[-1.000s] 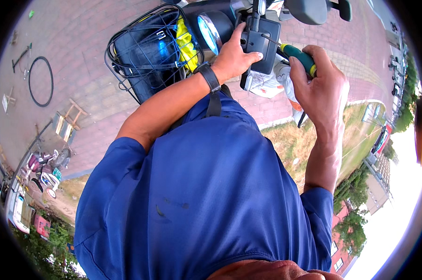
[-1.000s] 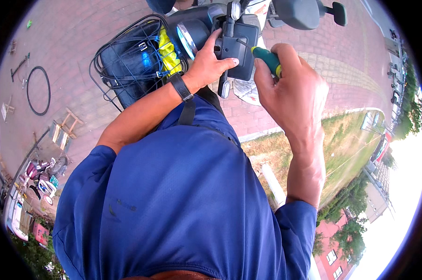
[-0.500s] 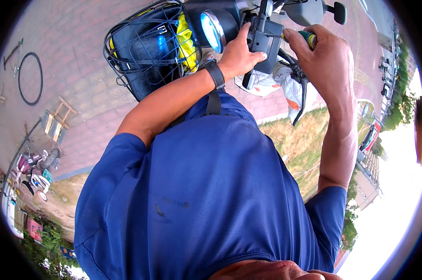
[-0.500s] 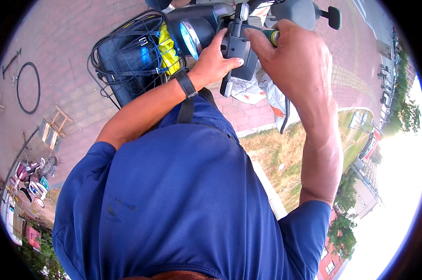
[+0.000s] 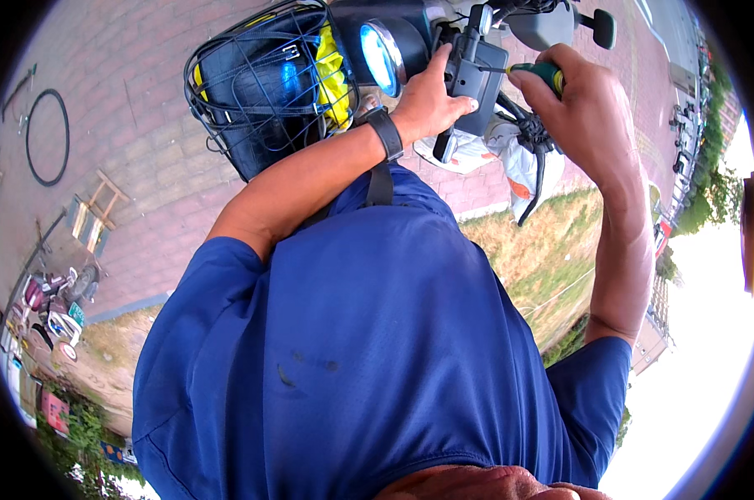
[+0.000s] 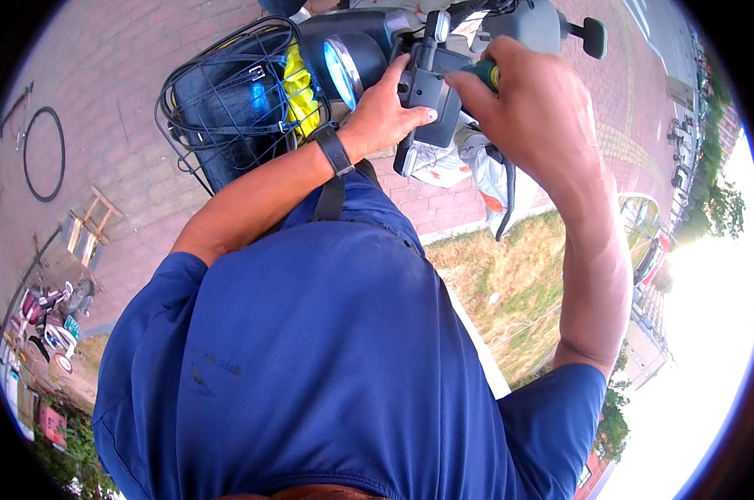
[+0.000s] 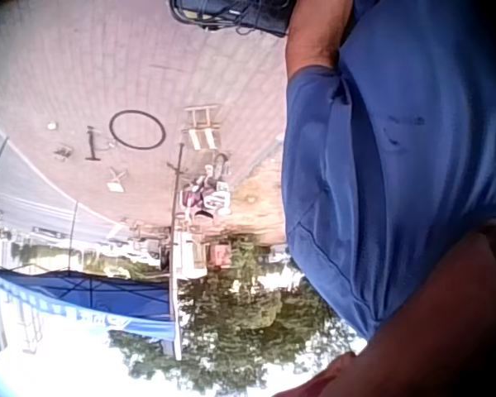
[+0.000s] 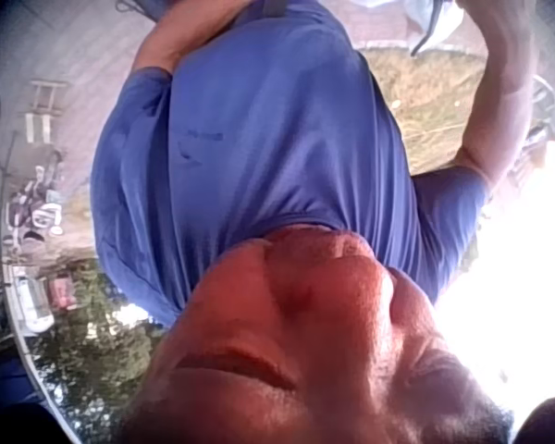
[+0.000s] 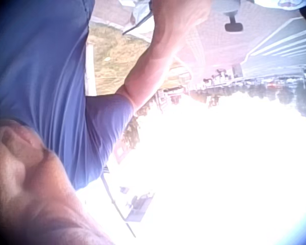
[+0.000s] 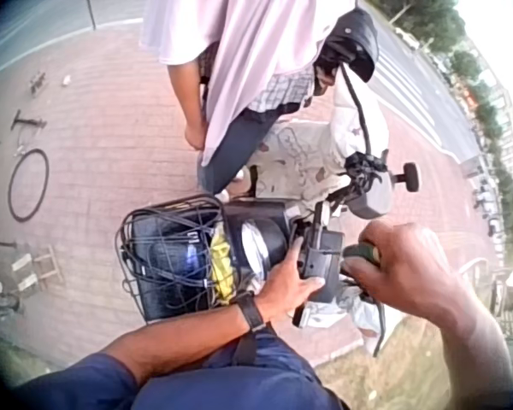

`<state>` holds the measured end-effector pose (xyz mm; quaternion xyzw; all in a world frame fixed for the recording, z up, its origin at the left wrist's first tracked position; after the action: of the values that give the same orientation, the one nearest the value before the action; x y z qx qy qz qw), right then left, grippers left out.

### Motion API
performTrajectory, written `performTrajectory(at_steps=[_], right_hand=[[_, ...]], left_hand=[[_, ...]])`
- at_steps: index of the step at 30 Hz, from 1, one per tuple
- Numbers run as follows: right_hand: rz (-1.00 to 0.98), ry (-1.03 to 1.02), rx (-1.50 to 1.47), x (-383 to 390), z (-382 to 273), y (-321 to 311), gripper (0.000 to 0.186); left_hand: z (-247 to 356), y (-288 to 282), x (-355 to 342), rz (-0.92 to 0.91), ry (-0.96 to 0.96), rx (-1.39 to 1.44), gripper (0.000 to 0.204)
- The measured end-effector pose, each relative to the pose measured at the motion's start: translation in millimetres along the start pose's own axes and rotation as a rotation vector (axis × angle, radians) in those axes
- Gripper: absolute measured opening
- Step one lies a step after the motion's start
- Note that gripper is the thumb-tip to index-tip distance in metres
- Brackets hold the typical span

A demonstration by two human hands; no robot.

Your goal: The person works on the handlebar area of an electric scooter, using a screwdriver to remove a cover and inspect the internal wiring and control unit. They manipulate wires and connectors while checking the status of the digital display panel.

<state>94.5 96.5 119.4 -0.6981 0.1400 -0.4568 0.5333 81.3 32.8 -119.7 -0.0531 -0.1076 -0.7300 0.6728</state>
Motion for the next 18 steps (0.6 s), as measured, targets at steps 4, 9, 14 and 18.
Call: performTrajectory(at_steps=[4,9,14,18], right_hand=[[-0.018,-0.273,0.115,3,-16,-5,0.026],[-0.035,-0.443,0.268,5,-41,-4,0.023],[-0.178,-0.027,0.343,-12,-22,5,0.024],[0.049,-0.450,0.509,3,-54,0,0.029]], left_hand=[[2,-3,0,0.018,0.072,-0.035,0.100],[-2,0,-1,0.003,0.059,0.010,0.100],[-5,-4,-1,0.016,0.052,0.008,0.100],[-2,-3,0,0.038,0.078,-0.011,0.100]])
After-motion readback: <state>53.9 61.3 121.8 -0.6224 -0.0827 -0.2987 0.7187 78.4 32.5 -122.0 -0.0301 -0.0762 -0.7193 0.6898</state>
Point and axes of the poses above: each hand's wrist, its own x-axis away from the middle knuckle, its own y-axis out of the palm, z = x × y, the point moved 10 cm from there along -x, towards the middle knuckle, and after that the axes turned 12 degrees about -z, right-handed, at the moved point
